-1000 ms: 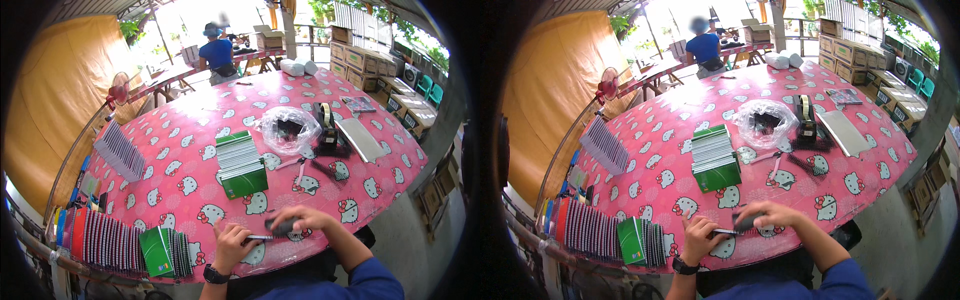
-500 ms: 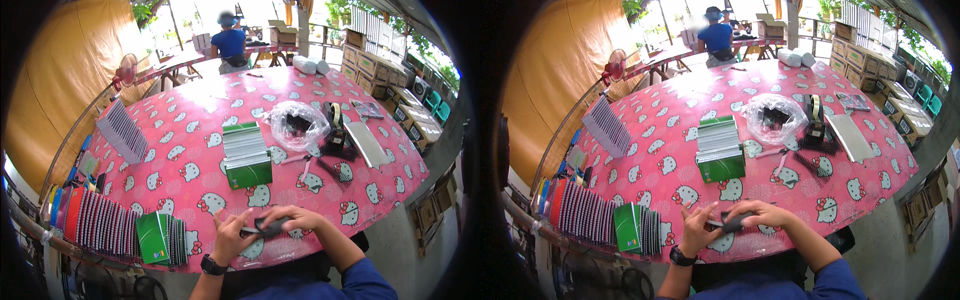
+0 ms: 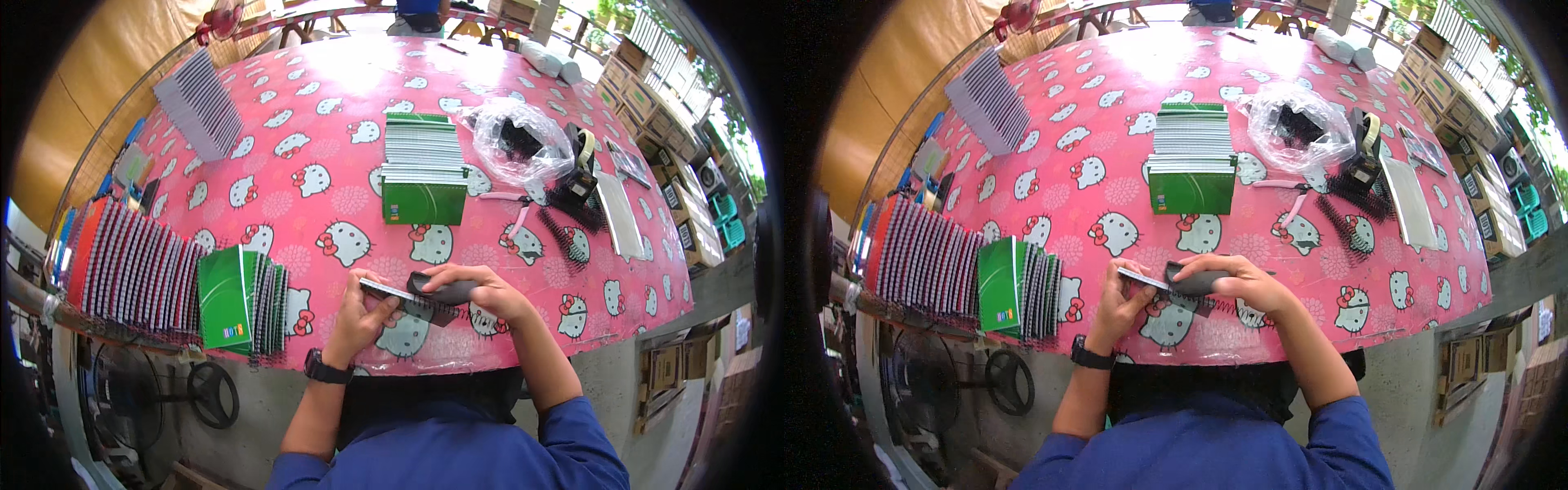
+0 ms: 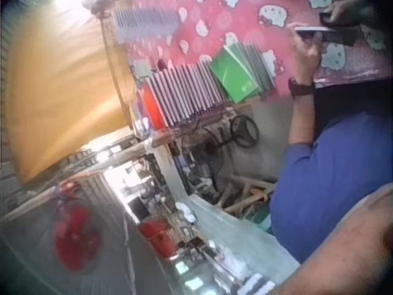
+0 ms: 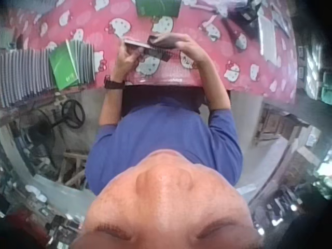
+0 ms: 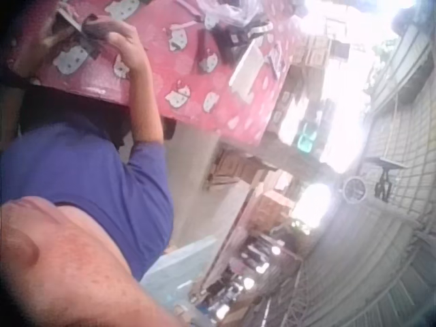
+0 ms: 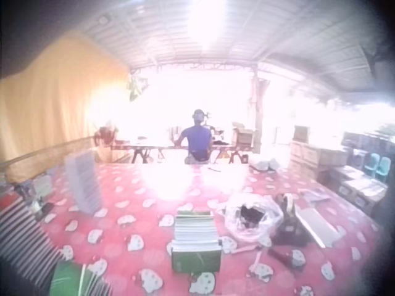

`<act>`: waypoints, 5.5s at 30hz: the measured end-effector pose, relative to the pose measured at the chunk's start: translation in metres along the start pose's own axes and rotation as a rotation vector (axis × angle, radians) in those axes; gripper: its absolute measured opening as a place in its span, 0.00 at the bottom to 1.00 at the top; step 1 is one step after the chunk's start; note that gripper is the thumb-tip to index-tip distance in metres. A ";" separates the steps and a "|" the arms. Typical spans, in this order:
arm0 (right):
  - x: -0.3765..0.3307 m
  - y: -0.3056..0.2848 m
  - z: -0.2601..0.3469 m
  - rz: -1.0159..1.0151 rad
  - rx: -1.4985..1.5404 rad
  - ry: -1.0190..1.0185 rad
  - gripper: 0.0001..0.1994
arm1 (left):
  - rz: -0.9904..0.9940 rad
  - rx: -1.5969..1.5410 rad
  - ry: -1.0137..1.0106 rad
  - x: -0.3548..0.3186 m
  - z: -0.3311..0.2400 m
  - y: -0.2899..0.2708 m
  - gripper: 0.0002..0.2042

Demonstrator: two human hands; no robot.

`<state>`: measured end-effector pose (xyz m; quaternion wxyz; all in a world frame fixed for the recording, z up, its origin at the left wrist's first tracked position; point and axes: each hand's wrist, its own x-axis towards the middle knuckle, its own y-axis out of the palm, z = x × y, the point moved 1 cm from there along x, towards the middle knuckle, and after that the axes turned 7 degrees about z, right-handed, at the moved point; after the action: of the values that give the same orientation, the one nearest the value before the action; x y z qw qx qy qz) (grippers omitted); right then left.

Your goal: The person is manually threading a plastic spiral coil through the holes of green notebooks and then placing the finished notebooks into stacks on the table.

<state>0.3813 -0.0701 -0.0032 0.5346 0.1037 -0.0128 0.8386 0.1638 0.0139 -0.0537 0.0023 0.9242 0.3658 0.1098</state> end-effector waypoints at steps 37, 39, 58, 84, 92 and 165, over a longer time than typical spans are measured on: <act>0.015 0.015 0.044 -0.407 -0.955 -0.027 0.25 | -0.042 0.319 -0.066 0.009 -0.015 0.019 0.15; 0.025 0.037 0.047 -0.390 -0.957 -0.050 0.18 | -0.031 0.199 -0.038 0.014 -0.025 0.031 0.13; 0.026 0.041 0.041 -0.426 -0.940 -0.266 0.13 | -0.127 0.160 0.195 0.013 -0.055 0.039 0.08; 0.007 -0.051 -0.010 -0.519 -0.815 -0.062 0.05 | -0.033 1.625 -0.391 -0.007 -0.132 -0.124 0.33; 0.011 -0.044 -0.012 -0.444 -1.086 -0.026 0.23 | 0.163 1.410 -0.265 -0.003 -0.128 -0.125 0.27; 0.000 -0.035 0.004 -0.481 -0.923 -0.092 0.09 | -0.179 1.438 0.158 0.063 -0.022 0.069 0.15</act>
<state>0.4133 -0.0560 -0.0022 0.7012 -0.1061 -0.3802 0.5937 0.2511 0.0044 -0.0138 -0.6230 0.6529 0.4209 -0.0920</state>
